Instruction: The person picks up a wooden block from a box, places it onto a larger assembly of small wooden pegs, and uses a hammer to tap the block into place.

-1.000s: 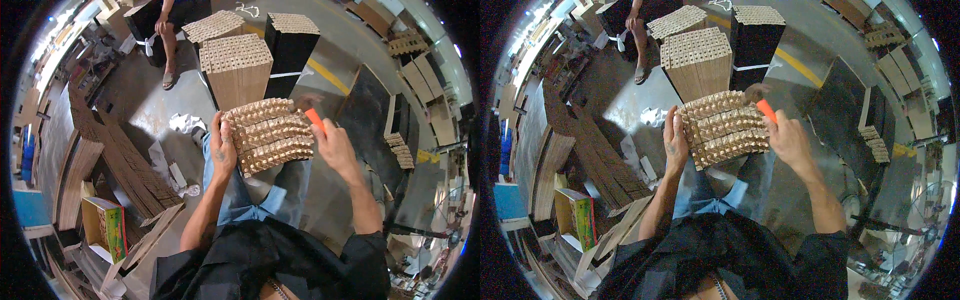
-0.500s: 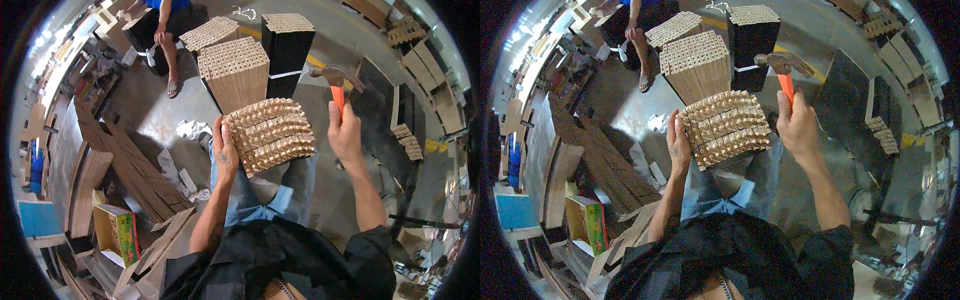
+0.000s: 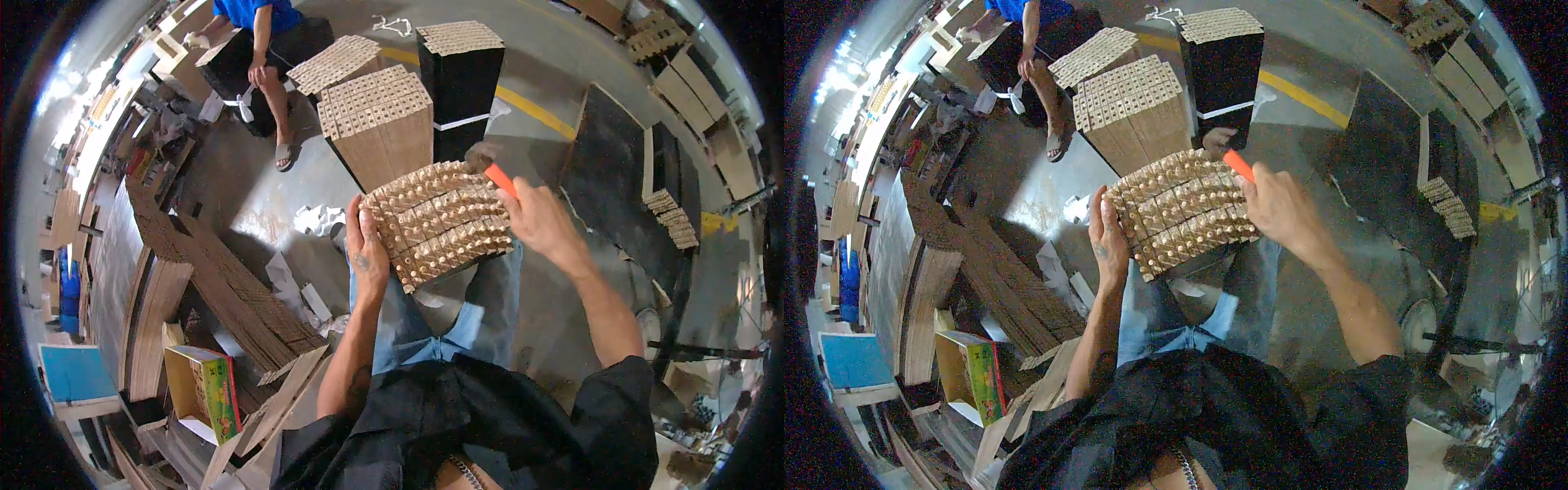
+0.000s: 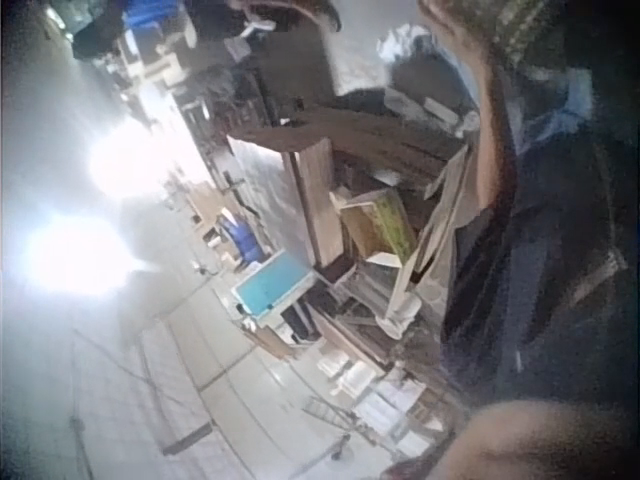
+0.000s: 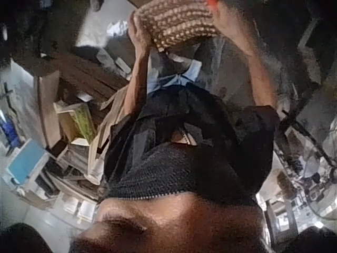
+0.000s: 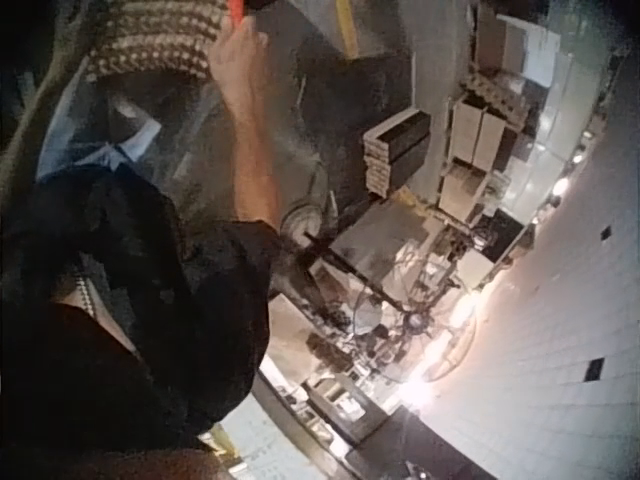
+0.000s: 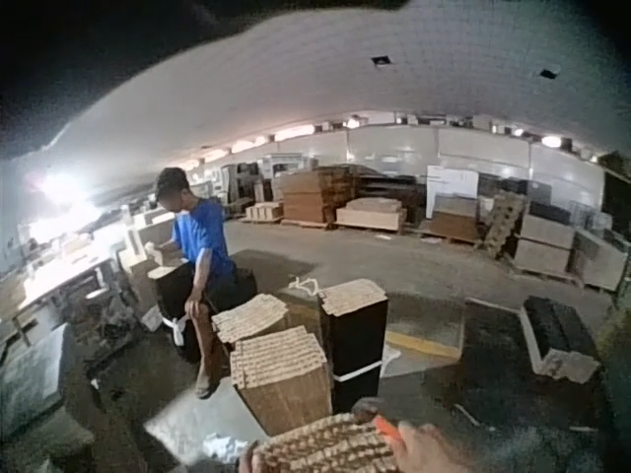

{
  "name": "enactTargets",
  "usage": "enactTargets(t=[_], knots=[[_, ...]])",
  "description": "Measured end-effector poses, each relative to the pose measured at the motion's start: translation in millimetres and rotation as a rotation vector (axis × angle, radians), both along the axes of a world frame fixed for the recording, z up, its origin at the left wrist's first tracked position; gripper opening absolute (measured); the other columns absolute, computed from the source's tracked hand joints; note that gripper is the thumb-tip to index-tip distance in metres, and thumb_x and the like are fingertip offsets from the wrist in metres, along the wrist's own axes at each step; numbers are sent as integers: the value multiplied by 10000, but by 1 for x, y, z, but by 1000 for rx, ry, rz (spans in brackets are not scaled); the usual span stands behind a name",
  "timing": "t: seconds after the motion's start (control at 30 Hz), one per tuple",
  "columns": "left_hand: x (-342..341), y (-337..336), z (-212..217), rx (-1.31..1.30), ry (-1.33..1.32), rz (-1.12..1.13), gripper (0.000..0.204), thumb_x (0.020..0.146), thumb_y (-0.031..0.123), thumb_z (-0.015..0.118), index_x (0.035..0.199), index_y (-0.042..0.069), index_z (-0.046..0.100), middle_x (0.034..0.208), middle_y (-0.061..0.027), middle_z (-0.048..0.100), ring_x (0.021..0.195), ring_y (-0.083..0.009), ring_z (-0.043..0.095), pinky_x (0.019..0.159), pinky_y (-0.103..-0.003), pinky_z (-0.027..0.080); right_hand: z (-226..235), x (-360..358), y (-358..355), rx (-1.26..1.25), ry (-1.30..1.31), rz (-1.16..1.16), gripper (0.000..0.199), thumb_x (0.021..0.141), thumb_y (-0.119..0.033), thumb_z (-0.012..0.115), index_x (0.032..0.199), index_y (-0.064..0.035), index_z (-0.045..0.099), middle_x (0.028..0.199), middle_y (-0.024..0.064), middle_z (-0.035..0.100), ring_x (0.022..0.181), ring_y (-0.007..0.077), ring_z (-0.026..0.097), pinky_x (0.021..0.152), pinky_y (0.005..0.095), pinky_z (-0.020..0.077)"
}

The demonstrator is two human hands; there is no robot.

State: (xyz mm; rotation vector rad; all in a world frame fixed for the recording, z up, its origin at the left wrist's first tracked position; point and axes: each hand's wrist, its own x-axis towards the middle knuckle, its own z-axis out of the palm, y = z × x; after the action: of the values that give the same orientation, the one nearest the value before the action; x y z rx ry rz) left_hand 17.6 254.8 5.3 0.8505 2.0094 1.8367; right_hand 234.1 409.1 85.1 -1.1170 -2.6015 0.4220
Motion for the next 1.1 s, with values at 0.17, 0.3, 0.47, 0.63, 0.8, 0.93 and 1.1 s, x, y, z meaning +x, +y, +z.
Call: enactTargets(t=[0.17,0.3,0.47,0.63,0.8,0.93,1.1], knots=[[4,-1,3,4,9,-3,463,1033,324,401,1353,-8,451,1285,-172,551,1196,-243,508,1038,-335,359,26,-1,-7,-93,363,-246,372,995,-325,471,882,27,504,718,282,587,696,504,561,593,549,402],[4,-1,3,-23,-25,-16,464,1035,325,389,1350,-9,455,1265,-173,565,1159,-230,521,1004,-329,380,-5,6,8,61,20,-88,380,984,-327,514,848,27,498,729,277,595,678,484,569,562,515,398],[2,-4,6,-35,21,4,468,1039,332,380,1352,-10,449,1227,-157,585,1119,-234,537,997,-335,384,39,-14,-6,12,273,-71,411,993,-387,475,855,-1,506,629,278,586,628,503,581,524,546,434],[3,3,-1,14,12,-1,452,1038,322,389,1339,-7,459,1258,-153,557,1150,-225,515,1005,-324,374,14,-19,3,-1,-32,10,412,997,-390,464,879,4,500,634,262,598,631,499,587,533,542,446],[2,-4,1,26,10,7,449,1038,318,395,1344,-4,458,1259,-147,557,1153,-215,512,1006,-320,375,52,-20,-11,-153,291,-128,383,998,-361,454,946,15,506,750,299,613,765,519,594,628,573,450],[3,3,-4,19,13,-3,439,1038,306,402,1344,-4,457,1258,-145,555,1152,-210,511,1011,-317,370,9,-15,8,39,-76,-26,351,983,-343,503,939,5,515,646,278,589,706,504,603,568,563,447],[0,-1,-5,47,-1,1,445,1036,307,412,1344,-12,455,1260,-150,551,1153,-222,514,1012,-314,368,51,-27,-1,-23,170,40,362,977,-342,509,920,15,529,651,291,592,675,505,601,577,578,445]])
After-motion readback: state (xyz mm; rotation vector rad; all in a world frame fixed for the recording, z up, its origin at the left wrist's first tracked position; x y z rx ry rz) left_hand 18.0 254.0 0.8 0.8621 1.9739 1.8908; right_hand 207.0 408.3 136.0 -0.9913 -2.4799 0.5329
